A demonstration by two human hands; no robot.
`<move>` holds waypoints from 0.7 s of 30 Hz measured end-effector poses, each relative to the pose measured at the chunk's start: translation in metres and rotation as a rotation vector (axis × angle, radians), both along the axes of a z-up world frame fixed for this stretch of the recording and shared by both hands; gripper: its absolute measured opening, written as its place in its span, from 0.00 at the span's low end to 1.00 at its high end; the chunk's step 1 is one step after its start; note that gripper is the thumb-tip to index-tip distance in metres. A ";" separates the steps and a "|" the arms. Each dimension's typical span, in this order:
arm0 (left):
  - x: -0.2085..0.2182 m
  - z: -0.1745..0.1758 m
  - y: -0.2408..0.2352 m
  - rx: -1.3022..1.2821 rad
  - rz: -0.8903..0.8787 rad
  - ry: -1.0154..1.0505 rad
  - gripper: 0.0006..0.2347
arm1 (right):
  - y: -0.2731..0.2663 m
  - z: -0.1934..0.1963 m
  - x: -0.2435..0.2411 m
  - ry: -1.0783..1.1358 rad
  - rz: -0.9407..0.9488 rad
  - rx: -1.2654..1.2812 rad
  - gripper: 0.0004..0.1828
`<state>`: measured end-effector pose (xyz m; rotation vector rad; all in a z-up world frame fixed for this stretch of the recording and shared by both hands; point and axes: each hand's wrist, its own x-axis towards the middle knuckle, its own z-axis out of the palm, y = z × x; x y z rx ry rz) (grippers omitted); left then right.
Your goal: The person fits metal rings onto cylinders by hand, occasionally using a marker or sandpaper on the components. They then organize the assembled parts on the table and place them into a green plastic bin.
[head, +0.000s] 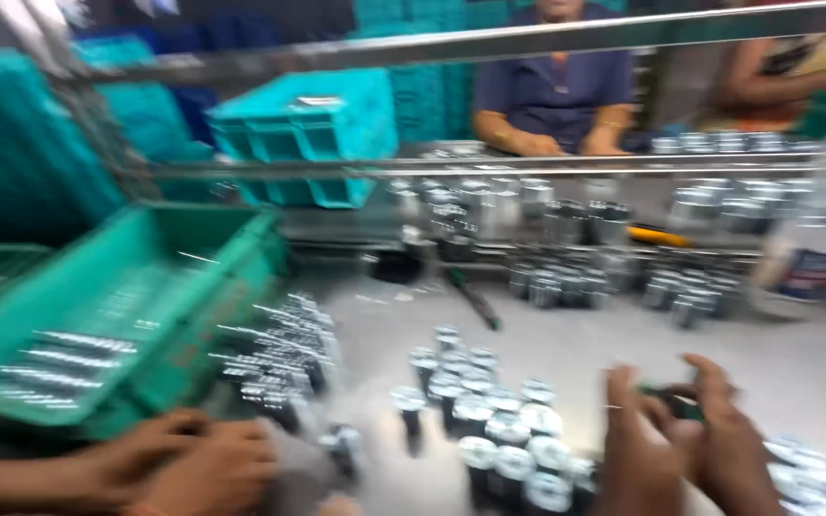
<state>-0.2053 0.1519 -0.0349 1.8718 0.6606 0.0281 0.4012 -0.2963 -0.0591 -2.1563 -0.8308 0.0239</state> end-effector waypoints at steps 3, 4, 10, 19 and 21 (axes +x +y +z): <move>0.008 0.029 -0.039 0.505 -0.378 0.142 0.21 | 0.005 -0.099 0.081 -0.043 0.191 -0.061 0.39; 0.059 0.033 -0.071 0.518 -0.360 0.145 0.21 | 0.014 -0.102 0.087 -0.049 0.208 -0.047 0.39; 0.186 0.078 -0.195 1.699 -0.681 -0.169 0.05 | 0.073 -0.098 0.021 -1.087 0.358 -1.143 0.41; 0.057 0.087 -0.110 1.331 -0.740 0.024 0.04 | 0.160 -0.122 -0.058 -2.181 -1.602 -1.764 0.47; 0.026 0.090 -0.092 0.909 -0.567 -0.400 0.09 | 0.184 -0.131 -0.063 -2.193 -1.330 -1.838 0.48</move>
